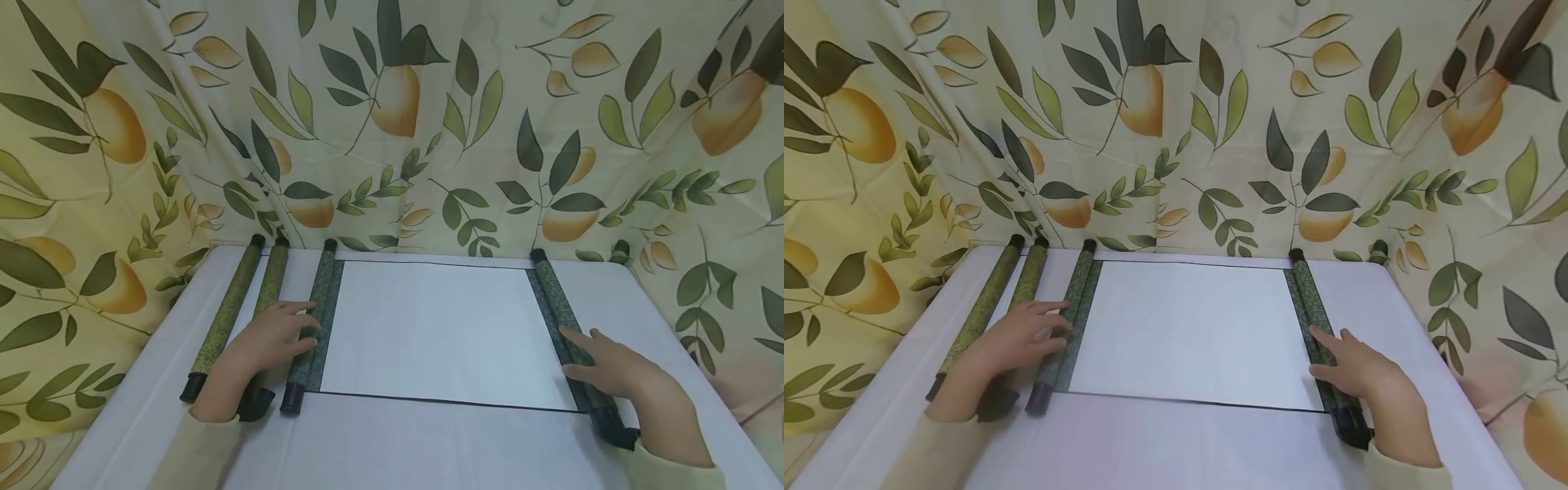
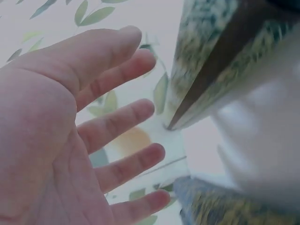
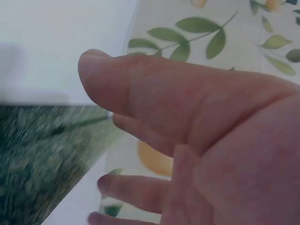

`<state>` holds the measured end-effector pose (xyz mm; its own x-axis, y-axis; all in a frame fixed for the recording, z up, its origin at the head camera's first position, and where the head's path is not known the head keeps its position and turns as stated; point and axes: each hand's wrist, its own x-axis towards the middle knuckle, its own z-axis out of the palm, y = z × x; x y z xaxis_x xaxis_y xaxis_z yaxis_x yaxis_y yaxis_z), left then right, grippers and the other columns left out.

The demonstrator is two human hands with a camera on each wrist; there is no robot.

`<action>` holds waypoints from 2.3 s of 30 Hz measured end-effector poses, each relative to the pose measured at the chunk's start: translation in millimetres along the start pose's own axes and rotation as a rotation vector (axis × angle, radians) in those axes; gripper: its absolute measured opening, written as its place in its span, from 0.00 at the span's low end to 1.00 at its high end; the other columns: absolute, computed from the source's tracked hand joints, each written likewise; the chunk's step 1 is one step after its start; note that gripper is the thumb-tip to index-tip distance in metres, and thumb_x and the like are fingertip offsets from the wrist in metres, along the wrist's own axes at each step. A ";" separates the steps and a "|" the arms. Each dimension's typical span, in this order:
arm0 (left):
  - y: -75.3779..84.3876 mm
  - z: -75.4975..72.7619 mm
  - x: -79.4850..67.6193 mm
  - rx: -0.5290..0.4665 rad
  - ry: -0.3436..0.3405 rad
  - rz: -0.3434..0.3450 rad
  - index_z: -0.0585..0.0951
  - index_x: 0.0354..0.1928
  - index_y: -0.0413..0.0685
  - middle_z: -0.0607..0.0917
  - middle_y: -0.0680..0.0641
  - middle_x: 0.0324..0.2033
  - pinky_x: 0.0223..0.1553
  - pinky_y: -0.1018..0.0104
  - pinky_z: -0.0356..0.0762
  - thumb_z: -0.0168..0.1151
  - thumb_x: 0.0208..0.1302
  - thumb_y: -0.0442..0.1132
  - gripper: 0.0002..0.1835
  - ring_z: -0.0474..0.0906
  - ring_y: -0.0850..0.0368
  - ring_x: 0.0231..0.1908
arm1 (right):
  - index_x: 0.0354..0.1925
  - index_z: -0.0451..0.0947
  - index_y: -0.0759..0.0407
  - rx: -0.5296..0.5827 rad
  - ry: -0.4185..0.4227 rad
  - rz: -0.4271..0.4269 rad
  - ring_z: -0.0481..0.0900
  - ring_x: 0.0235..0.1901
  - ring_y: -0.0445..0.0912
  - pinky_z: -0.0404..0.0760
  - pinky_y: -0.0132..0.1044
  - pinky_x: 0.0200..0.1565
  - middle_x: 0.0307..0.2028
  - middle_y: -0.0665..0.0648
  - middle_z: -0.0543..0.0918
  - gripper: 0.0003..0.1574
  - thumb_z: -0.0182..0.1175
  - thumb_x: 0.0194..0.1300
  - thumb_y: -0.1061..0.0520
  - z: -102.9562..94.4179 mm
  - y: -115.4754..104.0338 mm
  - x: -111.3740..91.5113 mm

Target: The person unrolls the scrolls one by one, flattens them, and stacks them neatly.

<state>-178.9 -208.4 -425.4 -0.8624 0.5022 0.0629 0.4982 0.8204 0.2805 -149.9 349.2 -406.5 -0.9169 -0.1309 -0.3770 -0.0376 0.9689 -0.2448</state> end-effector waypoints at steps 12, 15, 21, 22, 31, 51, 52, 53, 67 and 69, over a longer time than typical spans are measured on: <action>-39.7 -32.8 -51.5 -0.026 0.153 -0.027 0.83 0.54 0.47 0.81 0.40 0.58 0.57 0.42 0.74 0.66 0.67 0.40 0.16 0.76 0.39 0.59 | 0.71 0.69 0.46 0.139 0.141 -0.460 0.64 0.70 0.65 0.70 0.65 0.60 0.72 0.64 0.66 0.35 0.65 0.67 0.50 13.7 -110.3 18.7; -53.2 -40.4 -61.5 -0.052 0.162 -0.058 0.81 0.57 0.47 0.83 0.42 0.56 0.54 0.42 0.75 0.63 0.69 0.39 0.17 0.77 0.40 0.58 | 0.70 0.69 0.48 0.259 0.044 -0.604 0.66 0.69 0.61 0.70 0.62 0.62 0.71 0.58 0.69 0.33 0.62 0.70 0.53 20.0 -138.7 35.3; -84.9 -53.5 -77.1 -0.091 0.253 -0.067 0.82 0.56 0.43 0.85 0.41 0.52 0.44 0.48 0.80 0.58 0.70 0.32 0.15 0.83 0.45 0.47 | 0.68 0.71 0.46 0.560 -0.175 -0.749 0.74 0.64 0.57 0.75 0.50 0.60 0.67 0.48 0.73 0.27 0.58 0.73 0.58 33.5 -207.0 63.2; -90.1 -54.5 -77.8 -0.092 0.262 -0.068 0.83 0.55 0.42 0.86 0.41 0.51 0.42 0.50 0.81 0.58 0.70 0.31 0.14 0.83 0.45 0.45 | 0.67 0.71 0.46 0.589 -0.188 -0.764 0.74 0.64 0.57 0.76 0.48 0.60 0.67 0.48 0.74 0.27 0.58 0.73 0.58 35.9 -219.3 66.8; -123.1 -56.7 -73.9 -0.382 0.154 -0.200 0.77 0.58 0.30 0.79 0.27 0.53 0.33 0.60 0.84 0.53 0.70 0.25 0.16 0.84 0.36 0.42 | 0.73 0.62 0.48 0.791 -0.219 -0.750 0.78 0.59 0.51 0.79 0.43 0.54 0.64 0.60 0.73 0.33 0.56 0.73 0.56 50.1 -320.2 92.6; -147.6 -36.9 -63.4 -0.667 -0.038 -0.422 0.68 0.66 0.32 0.75 0.32 0.47 0.35 0.55 0.84 0.62 0.69 0.35 0.27 0.81 0.50 0.37 | 0.79 0.44 0.56 1.327 -0.579 -0.268 0.55 0.73 0.65 0.62 0.57 0.69 0.77 0.66 0.49 0.49 0.57 0.70 0.59 91.4 -427.8 118.0; -147.9 -37.1 -63.3 -0.682 -0.058 -0.441 0.66 0.68 0.32 0.76 0.32 0.47 0.36 0.54 0.84 0.62 0.69 0.37 0.29 0.81 0.50 0.38 | 0.79 0.44 0.56 1.343 -0.576 -0.259 0.55 0.73 0.66 0.62 0.57 0.69 0.76 0.66 0.50 0.49 0.57 0.69 0.59 93.5 -430.5 118.9; -148.0 -37.1 -62.9 -0.692 -0.079 -0.455 0.63 0.69 0.33 0.76 0.32 0.48 0.38 0.54 0.84 0.63 0.70 0.39 0.32 0.81 0.50 0.38 | 0.79 0.45 0.56 1.354 -0.568 -0.254 0.55 0.73 0.66 0.62 0.57 0.69 0.76 0.66 0.51 0.49 0.58 0.69 0.60 95.1 -433.0 119.6; -135.7 -35.7 -50.8 -0.826 -0.230 -0.490 0.52 0.72 0.24 0.77 0.29 0.56 0.49 0.55 0.82 0.50 0.77 0.40 0.34 0.79 0.49 0.50 | 0.77 0.53 0.57 1.459 -0.408 -0.205 0.61 0.68 0.69 0.60 0.60 0.69 0.73 0.68 0.58 0.48 0.61 0.63 0.60 104.1 -454.6 120.3; -135.5 -36.3 -51.5 -0.860 -0.250 -0.490 0.53 0.72 0.24 0.71 0.27 0.61 0.53 0.56 0.80 0.48 0.78 0.40 0.32 0.76 0.48 0.55 | 0.77 0.52 0.57 1.484 -0.416 -0.195 0.62 0.68 0.69 0.62 0.59 0.68 0.73 0.68 0.57 0.48 0.61 0.63 0.61 103.5 -456.9 120.4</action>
<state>-205.2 -355.3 -431.9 -0.8618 0.2872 -0.4181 -0.2225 0.5267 0.8204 -202.0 -130.9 -432.6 -0.7646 -0.5159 -0.3863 0.5047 -0.1064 -0.8567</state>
